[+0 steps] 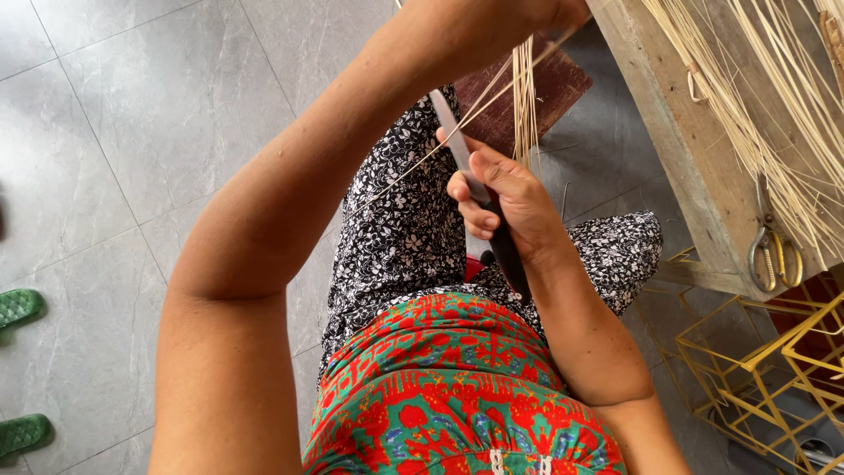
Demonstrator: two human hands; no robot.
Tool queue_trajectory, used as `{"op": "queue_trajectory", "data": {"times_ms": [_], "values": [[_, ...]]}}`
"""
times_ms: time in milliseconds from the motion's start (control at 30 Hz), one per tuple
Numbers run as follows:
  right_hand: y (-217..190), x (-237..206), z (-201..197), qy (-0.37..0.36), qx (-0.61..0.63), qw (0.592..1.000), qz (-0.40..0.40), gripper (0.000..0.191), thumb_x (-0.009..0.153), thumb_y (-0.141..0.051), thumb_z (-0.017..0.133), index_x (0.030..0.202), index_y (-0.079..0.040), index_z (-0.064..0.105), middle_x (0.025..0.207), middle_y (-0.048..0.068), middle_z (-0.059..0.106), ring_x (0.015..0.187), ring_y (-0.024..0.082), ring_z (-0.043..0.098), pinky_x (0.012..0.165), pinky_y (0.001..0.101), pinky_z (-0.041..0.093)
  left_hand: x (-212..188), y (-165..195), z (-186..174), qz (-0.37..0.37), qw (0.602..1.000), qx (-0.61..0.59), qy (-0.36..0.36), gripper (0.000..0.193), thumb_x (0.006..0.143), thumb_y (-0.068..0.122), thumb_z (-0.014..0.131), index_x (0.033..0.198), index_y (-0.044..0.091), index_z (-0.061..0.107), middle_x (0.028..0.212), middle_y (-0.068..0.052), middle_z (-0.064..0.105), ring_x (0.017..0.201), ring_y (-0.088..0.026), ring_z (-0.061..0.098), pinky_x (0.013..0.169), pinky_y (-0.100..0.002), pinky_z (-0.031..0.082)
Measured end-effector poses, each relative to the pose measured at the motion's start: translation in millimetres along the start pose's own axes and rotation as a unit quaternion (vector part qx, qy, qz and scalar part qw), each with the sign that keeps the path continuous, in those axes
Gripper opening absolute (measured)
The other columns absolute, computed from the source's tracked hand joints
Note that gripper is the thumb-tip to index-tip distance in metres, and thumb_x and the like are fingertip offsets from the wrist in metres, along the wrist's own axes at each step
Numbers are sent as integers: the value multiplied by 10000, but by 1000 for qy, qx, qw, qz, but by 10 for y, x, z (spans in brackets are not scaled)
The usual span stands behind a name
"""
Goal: The person sits on the floor and uses a knife to shave thin strips from bamboo rods. They repeatedly pull a strip from a bundle, shave it along its length, and place the finished piece back on the table.
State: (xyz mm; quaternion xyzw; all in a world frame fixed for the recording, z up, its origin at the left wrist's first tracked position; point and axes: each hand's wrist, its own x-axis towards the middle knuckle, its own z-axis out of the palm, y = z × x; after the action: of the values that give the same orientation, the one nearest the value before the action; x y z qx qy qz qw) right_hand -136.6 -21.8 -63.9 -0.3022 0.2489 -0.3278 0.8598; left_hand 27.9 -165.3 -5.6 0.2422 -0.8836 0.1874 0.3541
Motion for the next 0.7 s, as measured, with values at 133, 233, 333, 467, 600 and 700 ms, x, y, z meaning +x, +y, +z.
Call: {"op": "queue_trajectory", "data": {"times_ms": [133,233,333,467,600,700], "values": [[-131,-52,-59,12,-11,1000,-12,553,1058,-314,602,1529,-62,459,873,78,631,479,63,433,436,215,369,-279,204,-309,-238,914,-293,-147,94,873,200,818,915,117,822,693,-67,722,522,-186,641,497,-365,495],[-173,-78,-75,32,-13,999,-26,560,1040,-313,648,1513,-59,486,886,90,640,481,74,431,434,221,350,-374,324,-387,-230,913,-308,-135,83,841,139,804,910,93,814,755,-97,741,637,-235,722,612,-371,573],[-159,-82,-60,30,-9,999,-29,563,1032,-318,659,1508,-62,502,882,99,647,476,75,428,425,217,341,-398,384,-392,-241,914,-300,-127,67,830,121,789,884,85,804,764,-99,751,680,-257,742,641,-382,578],[-161,-68,-23,23,-10,999,-32,573,1024,-331,662,1508,-75,496,875,90,648,467,75,421,416,222,331,-372,384,-363,-254,924,-264,-111,36,858,98,773,863,68,792,726,-112,735,649,-248,730,613,-376,576],[-171,-58,28,15,-22,1000,-17,576,1024,-352,663,1507,-89,490,858,76,638,469,65,409,414,218,323,-352,355,-319,-251,928,-268,-70,40,842,102,795,856,64,793,719,-104,738,606,-218,725,586,-348,581],[-164,-62,80,20,-33,999,-31,601,1016,-365,672,1525,-91,503,852,53,627,468,58,408,418,215,324,-335,323,-294,-258,926,-265,-72,66,870,100,803,837,46,785,690,-98,733,566,-179,705,548,-335,560]]}}
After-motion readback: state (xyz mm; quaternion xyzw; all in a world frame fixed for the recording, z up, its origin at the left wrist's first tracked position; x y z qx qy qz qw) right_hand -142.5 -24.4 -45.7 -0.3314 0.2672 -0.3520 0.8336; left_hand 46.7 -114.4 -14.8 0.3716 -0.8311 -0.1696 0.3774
